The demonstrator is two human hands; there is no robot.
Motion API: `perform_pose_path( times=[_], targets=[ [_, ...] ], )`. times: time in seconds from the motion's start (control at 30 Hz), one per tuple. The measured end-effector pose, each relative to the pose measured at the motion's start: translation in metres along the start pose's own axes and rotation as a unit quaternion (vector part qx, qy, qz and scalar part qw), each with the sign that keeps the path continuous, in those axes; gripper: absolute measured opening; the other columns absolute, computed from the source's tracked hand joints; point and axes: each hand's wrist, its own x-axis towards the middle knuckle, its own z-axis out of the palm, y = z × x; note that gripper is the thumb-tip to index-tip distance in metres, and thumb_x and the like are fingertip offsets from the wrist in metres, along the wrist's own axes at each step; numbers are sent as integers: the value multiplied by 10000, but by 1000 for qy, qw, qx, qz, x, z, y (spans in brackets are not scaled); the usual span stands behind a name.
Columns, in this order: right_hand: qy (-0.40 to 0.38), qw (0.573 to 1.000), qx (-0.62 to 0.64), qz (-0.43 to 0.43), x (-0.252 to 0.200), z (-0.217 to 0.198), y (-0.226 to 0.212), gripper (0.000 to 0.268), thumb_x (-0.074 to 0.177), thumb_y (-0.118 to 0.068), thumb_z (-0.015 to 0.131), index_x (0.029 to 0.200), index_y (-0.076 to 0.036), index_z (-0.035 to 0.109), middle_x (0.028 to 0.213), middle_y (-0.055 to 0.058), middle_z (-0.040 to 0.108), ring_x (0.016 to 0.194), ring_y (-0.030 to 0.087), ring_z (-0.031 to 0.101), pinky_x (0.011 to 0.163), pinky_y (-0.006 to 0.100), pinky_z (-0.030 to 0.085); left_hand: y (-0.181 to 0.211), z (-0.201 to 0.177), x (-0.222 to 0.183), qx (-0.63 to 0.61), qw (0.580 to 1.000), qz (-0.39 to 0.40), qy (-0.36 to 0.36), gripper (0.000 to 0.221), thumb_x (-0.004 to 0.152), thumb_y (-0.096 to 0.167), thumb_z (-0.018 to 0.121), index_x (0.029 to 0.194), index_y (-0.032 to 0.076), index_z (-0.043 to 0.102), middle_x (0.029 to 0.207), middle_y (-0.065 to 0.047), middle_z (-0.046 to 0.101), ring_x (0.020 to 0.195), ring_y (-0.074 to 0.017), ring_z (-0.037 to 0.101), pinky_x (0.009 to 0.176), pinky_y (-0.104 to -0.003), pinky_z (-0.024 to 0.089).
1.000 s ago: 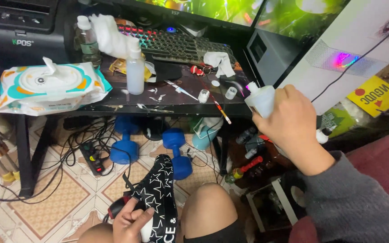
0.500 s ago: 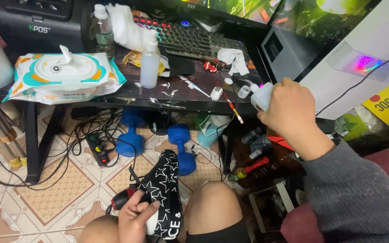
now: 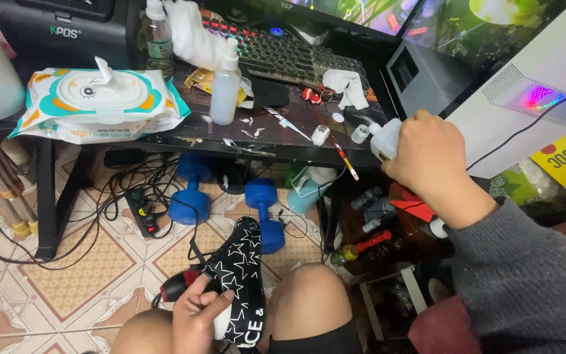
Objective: Repairing and detailing a sneaker by applying adhesive or paint with a cotton swab and attaching a patch.
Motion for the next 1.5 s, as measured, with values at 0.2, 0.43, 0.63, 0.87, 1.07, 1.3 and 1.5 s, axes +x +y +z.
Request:
perform_pose_path(
  times=[0.2,0.43,0.63,0.87,1.07,1.3,1.5],
  targets=[
    [-2,1000,0,-3,4,0,1,491,830,-506,963,1010,-59,869,1034,92,730,874,361,757,712,487,640,1,3,0,5,1000,-2,6,732,888,-102,951,1603,-132,798,600,82,432,592,-68,403,582,-227,299],
    [9,1000,-10,-15,7,2,1,416,827,-443,951,955,-56,871,1002,84,717,850,362,754,709,483,636,-1,-1,1,-1,1000,-2,-3,473,908,-141,963,1375,-116,892,599,41,577,579,-112,547,569,-279,444],
    [3,1000,-23,-18,9,1,0,394,824,-433,946,931,-61,869,984,69,700,820,333,718,672,453,598,-7,-1,4,17,1000,-1,25,915,857,-75,993,1723,-126,703,617,93,466,625,-61,446,674,-200,374],
    [11,1000,-19,-15,7,3,1,457,820,-465,932,1000,-47,892,1026,95,744,868,392,788,716,500,654,-8,0,6,9,1000,-3,26,927,865,-117,964,1745,-131,674,626,91,440,609,-64,416,622,-210,323],
    [12,999,-28,-19,3,-2,-1,394,824,-402,922,969,-40,868,1000,82,736,837,354,760,683,464,638,-11,0,7,14,999,-2,35,1046,850,-112,959,1813,-142,551,667,80,327,637,-77,323,679,-224,238],
    [-14,998,48,43,-16,-54,0,564,952,-566,966,1168,-52,881,1106,99,731,941,344,790,719,473,702,-19,-9,14,18,999,-6,36,903,850,-118,987,1699,-128,677,671,47,475,677,-114,456,799,-243,370],
    [314,932,180,2,-1,-65,52,713,1103,-628,1150,1071,-31,761,1102,156,706,902,341,668,707,494,490,-25,-11,20,65,994,-27,85,1159,802,-32,1067,1838,-107,553,729,12,635,798,-138,596,887,-238,406]
  ],
)
